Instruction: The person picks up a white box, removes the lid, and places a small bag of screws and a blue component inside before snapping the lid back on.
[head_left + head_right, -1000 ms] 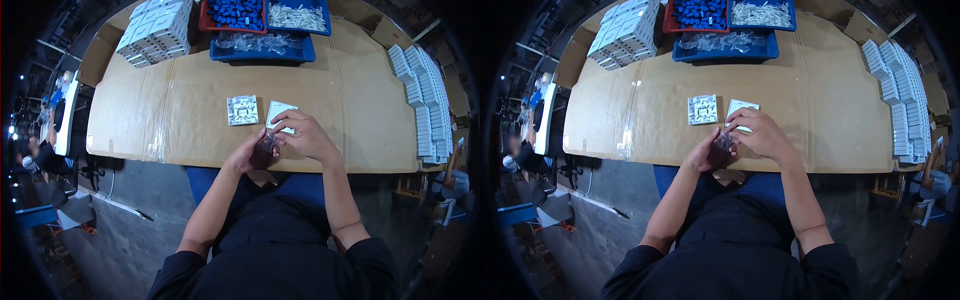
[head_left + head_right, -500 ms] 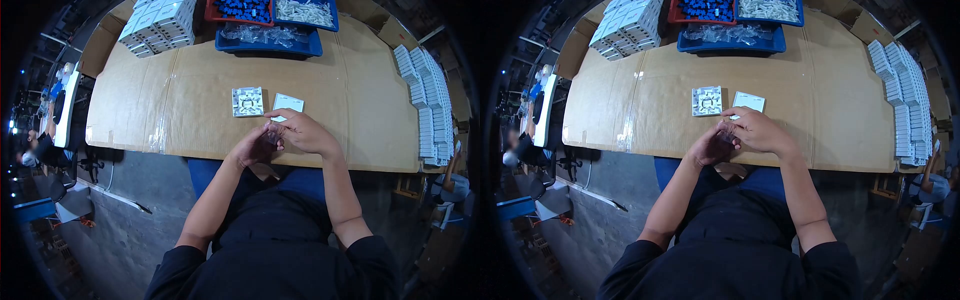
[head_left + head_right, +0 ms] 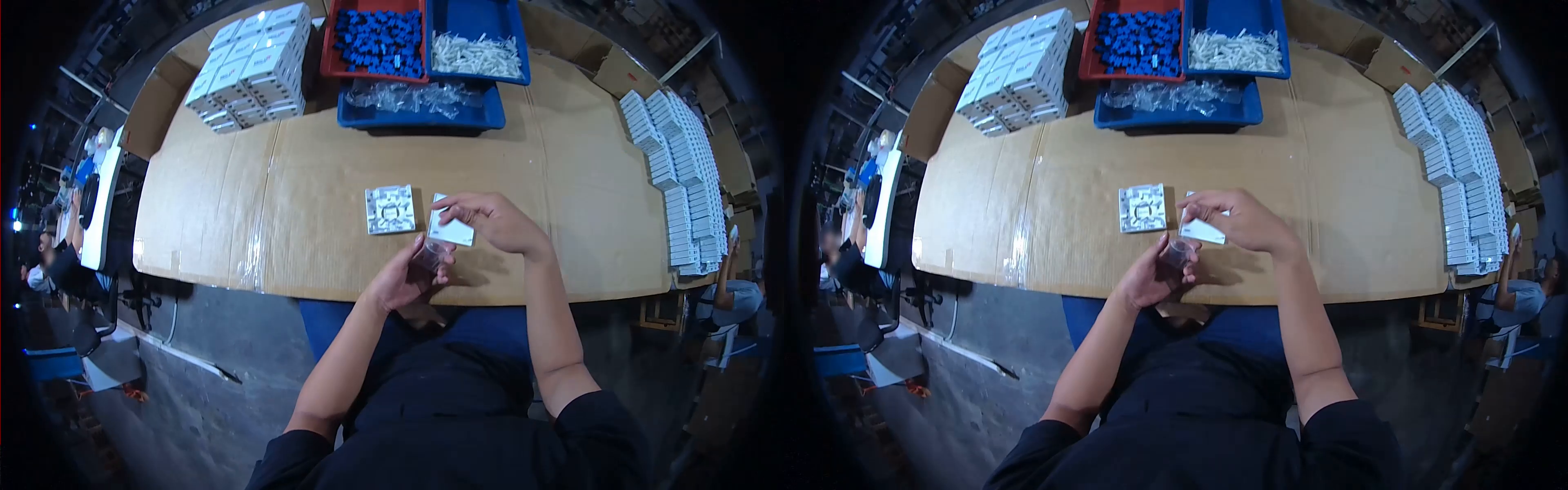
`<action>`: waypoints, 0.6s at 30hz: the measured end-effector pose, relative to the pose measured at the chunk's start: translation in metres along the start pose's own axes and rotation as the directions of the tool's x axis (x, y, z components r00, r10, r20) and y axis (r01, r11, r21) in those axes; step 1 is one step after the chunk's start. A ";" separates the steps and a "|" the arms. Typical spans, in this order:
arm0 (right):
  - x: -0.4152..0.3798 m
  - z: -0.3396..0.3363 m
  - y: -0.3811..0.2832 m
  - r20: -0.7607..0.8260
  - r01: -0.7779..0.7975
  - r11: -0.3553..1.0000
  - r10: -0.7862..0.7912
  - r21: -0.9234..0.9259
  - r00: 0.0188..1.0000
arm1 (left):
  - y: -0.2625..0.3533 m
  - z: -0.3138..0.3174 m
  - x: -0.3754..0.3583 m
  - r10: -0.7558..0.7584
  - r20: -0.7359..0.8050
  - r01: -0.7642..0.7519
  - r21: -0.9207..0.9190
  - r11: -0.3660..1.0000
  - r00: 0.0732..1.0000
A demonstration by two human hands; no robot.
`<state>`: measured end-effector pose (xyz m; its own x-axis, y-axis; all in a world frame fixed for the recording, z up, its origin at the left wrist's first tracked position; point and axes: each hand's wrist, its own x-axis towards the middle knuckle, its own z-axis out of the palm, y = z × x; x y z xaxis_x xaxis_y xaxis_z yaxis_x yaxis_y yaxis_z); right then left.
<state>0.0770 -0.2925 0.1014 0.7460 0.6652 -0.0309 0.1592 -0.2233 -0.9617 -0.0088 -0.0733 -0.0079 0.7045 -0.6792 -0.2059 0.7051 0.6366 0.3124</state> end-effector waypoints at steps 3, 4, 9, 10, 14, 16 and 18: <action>0.025 -0.046 0.022 -0.283 -0.116 0.993 0.105 -0.022 0.953 | 0.001 0.007 -0.001 0.023 -0.102 -0.016 0.065 0.998 0.994; 0.038 -0.066 0.036 -0.381 -0.056 0.997 0.029 -0.060 0.924 | -0.001 0.006 -0.001 0.032 -0.087 -0.026 0.070 0.997 0.996; 0.100 -0.169 0.084 -0.717 -0.166 0.907 -0.184 -0.387 0.672 | 0.001 0.010 -0.003 0.006 -0.178 0.000 0.032 0.999 0.984; 0.108 -0.180 0.082 -0.752 -0.249 0.849 -0.234 -0.467 0.616 | 0.000 0.010 -0.004 0.007 -0.194 -0.002 0.029 1.000 0.981; 0.131 -0.209 0.068 -0.840 -0.521 0.683 -0.269 -0.511 0.472 | 0.001 0.008 -0.002 0.011 -0.095 -0.013 -0.023 1.000 0.995; 0.142 -0.230 0.075 -0.817 -0.588 0.571 -0.345 -0.573 0.462 | 0.001 0.007 -0.001 0.021 -0.066 -0.023 -0.021 1.000 0.998; 0.148 -0.243 0.081 -0.758 -0.591 0.474 -0.417 -0.653 0.502 | 0.002 0.011 -0.001 0.019 -0.052 -0.021 -0.040 0.999 0.998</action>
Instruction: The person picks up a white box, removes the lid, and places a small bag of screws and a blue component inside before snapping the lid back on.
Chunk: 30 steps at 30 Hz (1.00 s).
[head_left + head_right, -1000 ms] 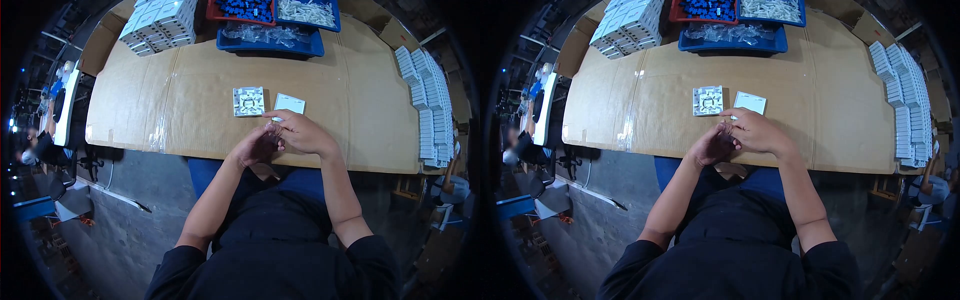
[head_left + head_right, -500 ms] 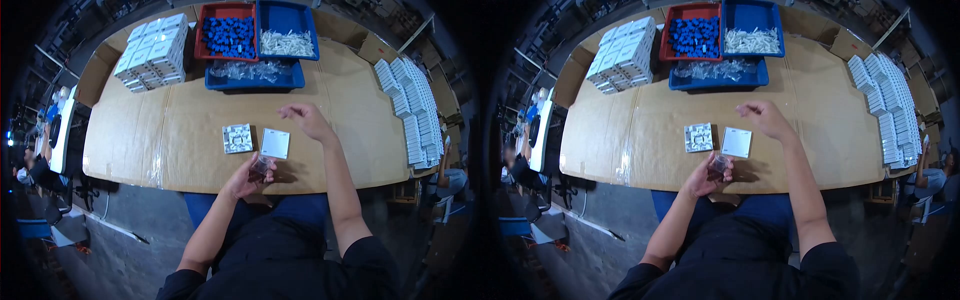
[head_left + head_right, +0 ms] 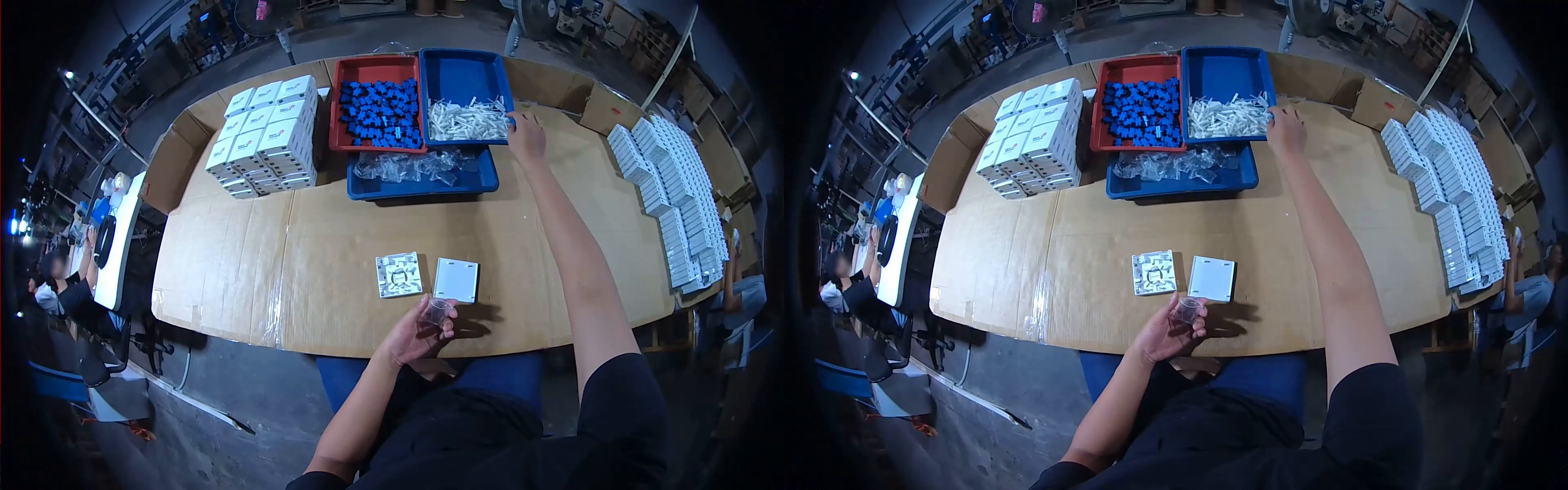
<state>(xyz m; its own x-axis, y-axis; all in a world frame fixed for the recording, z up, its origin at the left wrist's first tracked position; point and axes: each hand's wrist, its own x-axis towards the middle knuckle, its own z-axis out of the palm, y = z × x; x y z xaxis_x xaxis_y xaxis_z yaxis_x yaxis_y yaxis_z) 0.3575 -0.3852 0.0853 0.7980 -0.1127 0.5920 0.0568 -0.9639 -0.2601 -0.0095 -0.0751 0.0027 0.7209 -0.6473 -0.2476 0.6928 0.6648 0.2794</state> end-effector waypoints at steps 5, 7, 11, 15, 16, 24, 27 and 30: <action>0.019 0.017 0.012 -0.054 0.181 0.981 -0.185 -0.071 0.981 | 0.002 0.002 0.001 -0.014 -0.008 0.014 0.056 0.998 1.000; 0.021 0.020 0.013 -0.050 0.193 0.976 -0.198 -0.097 0.979 | 0.001 -0.001 0.002 -0.008 0.015 0.007 0.045 0.999 1.000; 0.024 0.022 0.017 -0.007 0.107 0.994 -0.107 -0.031 0.994 | 0.000 -0.002 0.004 -0.022 0.030 0.022 -0.023 0.999 0.999; 0.021 0.014 0.018 -0.050 -0.109 0.847 0.157 0.520 0.986 | 0.000 0.000 0.001 -0.007 -0.021 0.007 -0.012 1.000 1.000; 0.021 0.009 0.017 0.017 -0.187 0.670 0.251 0.718 0.968 | -0.001 -0.001 0.001 -0.007 -0.036 0.007 -0.011 1.000 0.999; -0.079 -0.096 -0.009 0.380 -0.372 -0.078 0.195 0.925 0.904 | 0.000 0.003 0.003 -0.005 -0.093 0.003 -0.019 1.000 0.996; -0.145 -0.108 -0.016 0.436 -0.464 0.177 0.175 0.868 0.883 | -0.001 0.001 0.003 -0.013 -0.126 0.008 -0.040 0.999 0.992; -0.217 -0.114 -0.025 0.601 -0.602 0.217 0.074 0.769 0.795 | -0.001 0.000 0.003 0.023 -0.080 -0.020 0.044 0.999 0.997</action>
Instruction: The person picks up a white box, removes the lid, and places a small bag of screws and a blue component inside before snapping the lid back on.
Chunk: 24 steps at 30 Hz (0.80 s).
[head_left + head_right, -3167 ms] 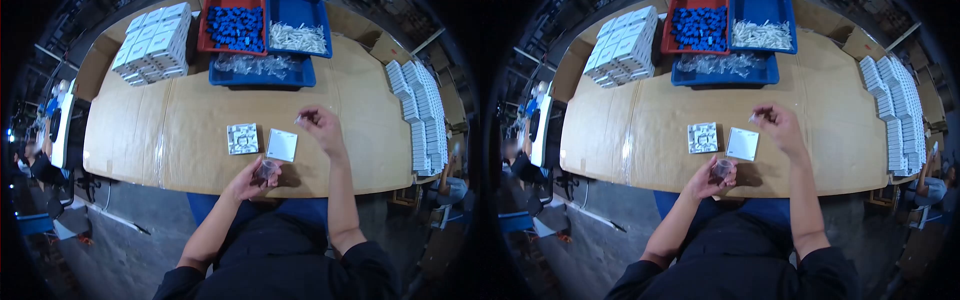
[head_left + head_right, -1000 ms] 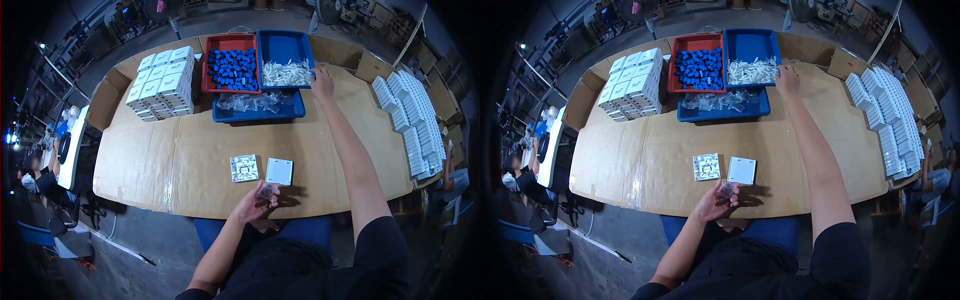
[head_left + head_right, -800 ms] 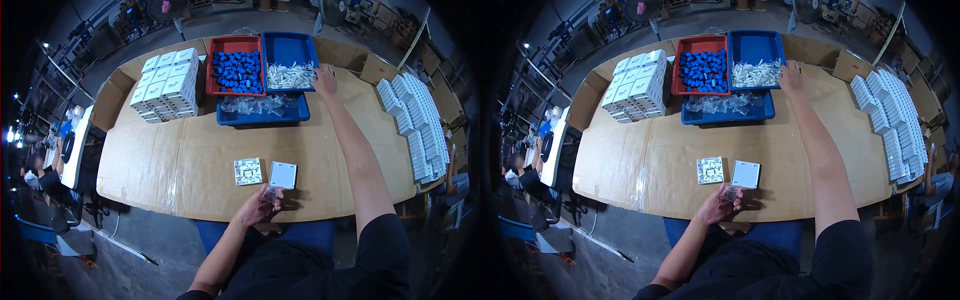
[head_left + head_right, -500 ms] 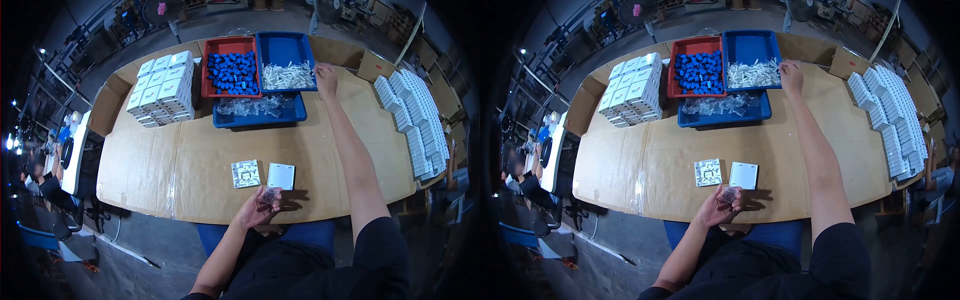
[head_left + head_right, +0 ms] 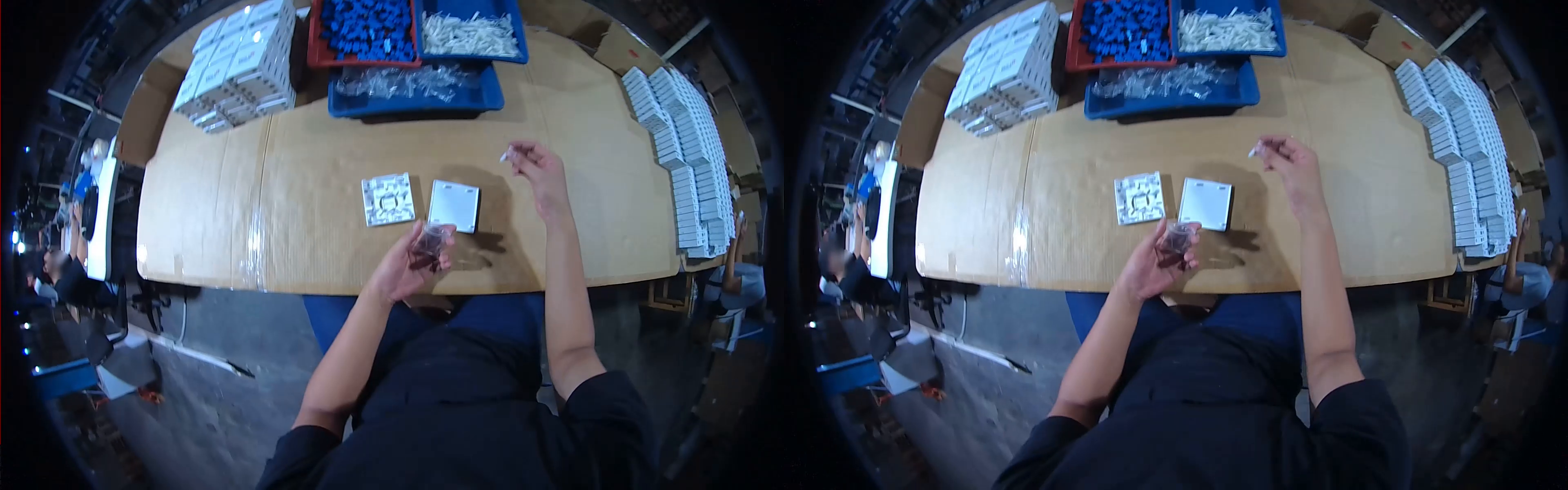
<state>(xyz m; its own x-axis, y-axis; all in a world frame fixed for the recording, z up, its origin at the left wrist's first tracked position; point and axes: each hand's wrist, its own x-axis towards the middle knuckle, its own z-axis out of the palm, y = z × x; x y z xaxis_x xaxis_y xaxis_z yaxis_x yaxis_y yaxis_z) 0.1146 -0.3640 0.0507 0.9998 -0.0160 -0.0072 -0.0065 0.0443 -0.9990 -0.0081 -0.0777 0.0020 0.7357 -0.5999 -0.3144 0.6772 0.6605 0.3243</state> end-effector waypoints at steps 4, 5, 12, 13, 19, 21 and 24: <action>-0.058 0.028 0.012 0.138 -0.130 0.990 0.136 -0.047 0.981 | 0.002 0.003 -0.001 -0.003 0.007 0.003 0.052 0.999 1.000; -0.068 0.036 0.007 0.160 -0.142 0.989 0.146 -0.034 0.976 | 0.002 0.001 0.000 -0.004 0.031 0.003 0.038 0.999 1.000; -0.086 0.071 -0.025 0.306 -0.055 0.994 0.082 -0.096 0.949 | 0.000 0.010 -0.002 0.044 0.086 -0.048 0.039 0.998 0.995; -0.085 0.072 -0.025 0.328 -0.034 0.976 0.105 -0.215 0.939 | 0.000 0.010 -0.002 0.041 0.075 -0.044 0.037 0.998 0.996; -0.077 0.084 -0.043 0.532 0.256 0.872 0.005 -0.417 0.847 | -0.001 0.004 -0.004 0.064 0.059 -0.069 0.097 0.993 0.996; -0.075 0.085 -0.043 0.574 0.294 0.870 -0.015 -0.396 0.818 | 0.001 0.006 -0.005 0.067 0.061 -0.075 0.137 0.988 0.996; -0.075 0.086 -0.046 0.614 0.289 0.887 -0.008 -0.360 0.789 | 0.000 0.002 -0.003 0.070 0.080 -0.082 0.162 0.983 0.994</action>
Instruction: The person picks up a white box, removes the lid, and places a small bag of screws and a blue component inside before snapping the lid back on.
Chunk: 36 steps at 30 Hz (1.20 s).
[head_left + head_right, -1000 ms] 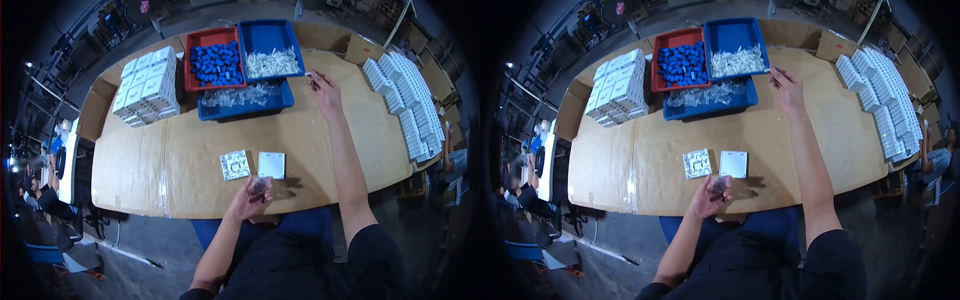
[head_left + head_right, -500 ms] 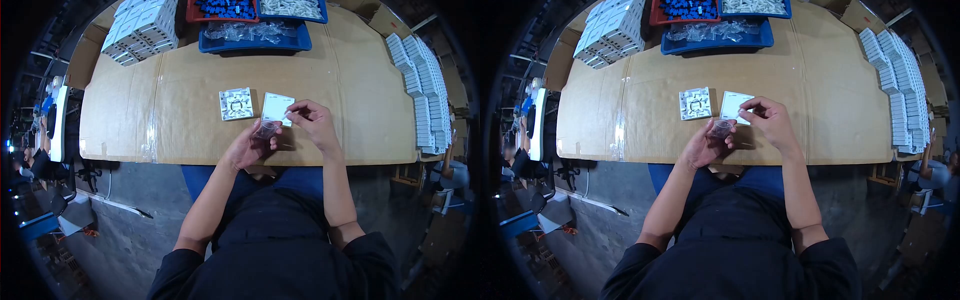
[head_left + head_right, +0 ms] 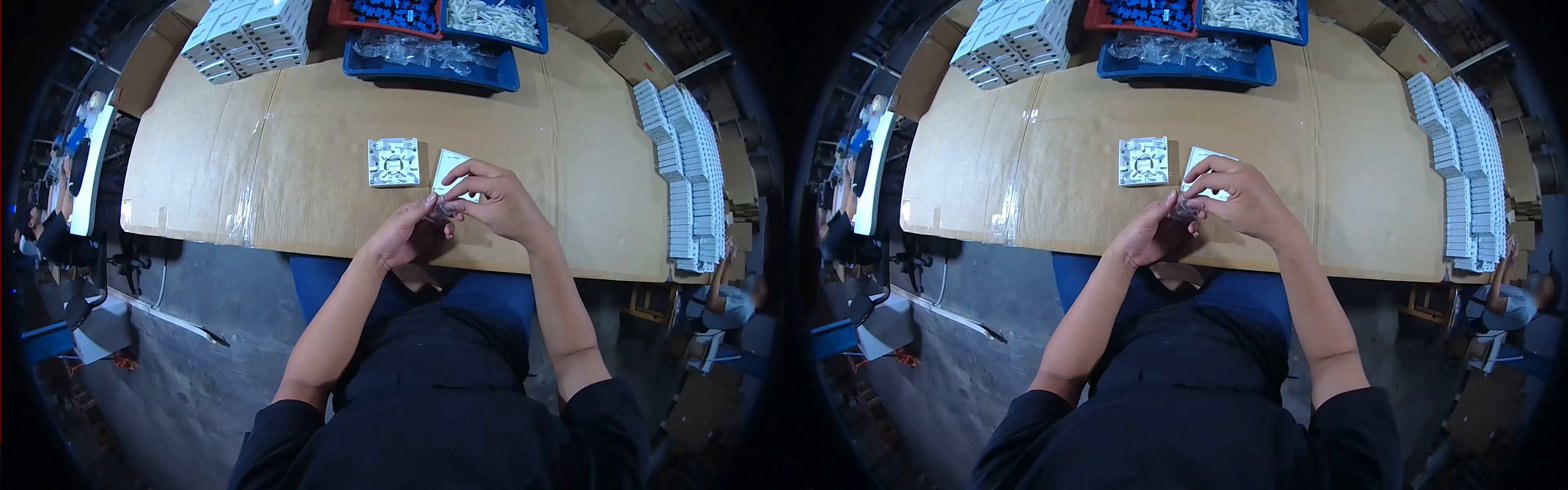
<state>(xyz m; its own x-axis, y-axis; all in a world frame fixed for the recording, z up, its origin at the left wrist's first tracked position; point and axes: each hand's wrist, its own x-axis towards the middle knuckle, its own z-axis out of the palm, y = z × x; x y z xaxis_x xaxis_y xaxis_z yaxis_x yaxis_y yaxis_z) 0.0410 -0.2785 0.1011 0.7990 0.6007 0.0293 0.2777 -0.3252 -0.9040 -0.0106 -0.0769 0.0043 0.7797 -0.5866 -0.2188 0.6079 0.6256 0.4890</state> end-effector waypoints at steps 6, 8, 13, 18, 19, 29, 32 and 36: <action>0.006 -0.003 -0.003 0.145 0.065 0.982 -0.039 -0.177 0.989 | -0.006 -0.009 0.001 -0.051 -0.010 0.050 -0.074 0.996 0.999; 0.010 -0.003 -0.002 0.241 0.018 0.989 0.019 -0.149 0.970 | -0.002 -0.003 0.001 -0.022 0.017 0.023 -0.098 0.995 1.000; 0.011 0.007 0.001 0.334 -0.147 0.988 0.126 0.039 0.934 | -0.006 -0.011 -0.003 0.011 0.064 -0.007 -0.070 0.997 0.998; 0.011 0.011 -0.003 0.295 -0.157 0.987 0.142 0.026 0.945 | -0.002 -0.001 -0.006 0.012 0.034 -0.008 -0.120 0.993 0.999; 0.011 0.009 -0.008 0.283 -0.202 0.979 0.186 0.027 0.941 | -0.001 0.000 -0.007 0.011 0.033 -0.007 -0.119 0.993 0.999; 0.018 0.003 -0.015 0.323 -0.286 0.957 0.255 0.050 0.911 | -0.007 -0.012 -0.005 -0.017 0.028 0.019 -0.097 0.995 0.999; 0.021 -0.003 -0.004 0.335 -0.216 0.970 0.167 0.115 0.927 | -0.006 -0.010 -0.003 -0.037 -0.002 0.037 -0.127 0.991 0.999; 0.021 0.007 -0.004 0.416 -0.285 0.955 0.224 0.089 0.881 | -0.014 -0.021 0.001 0.027 0.023 -0.026 -0.030 0.999 0.999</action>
<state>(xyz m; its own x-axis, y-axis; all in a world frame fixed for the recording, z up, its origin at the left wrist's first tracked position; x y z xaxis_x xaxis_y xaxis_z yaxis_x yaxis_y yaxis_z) 0.0529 -0.2599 0.1024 0.5444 0.7603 -0.3543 -0.0096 -0.4167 -0.9090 -0.0151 -0.0756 -0.0203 0.7923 -0.5810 -0.1863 0.5914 0.6559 0.4691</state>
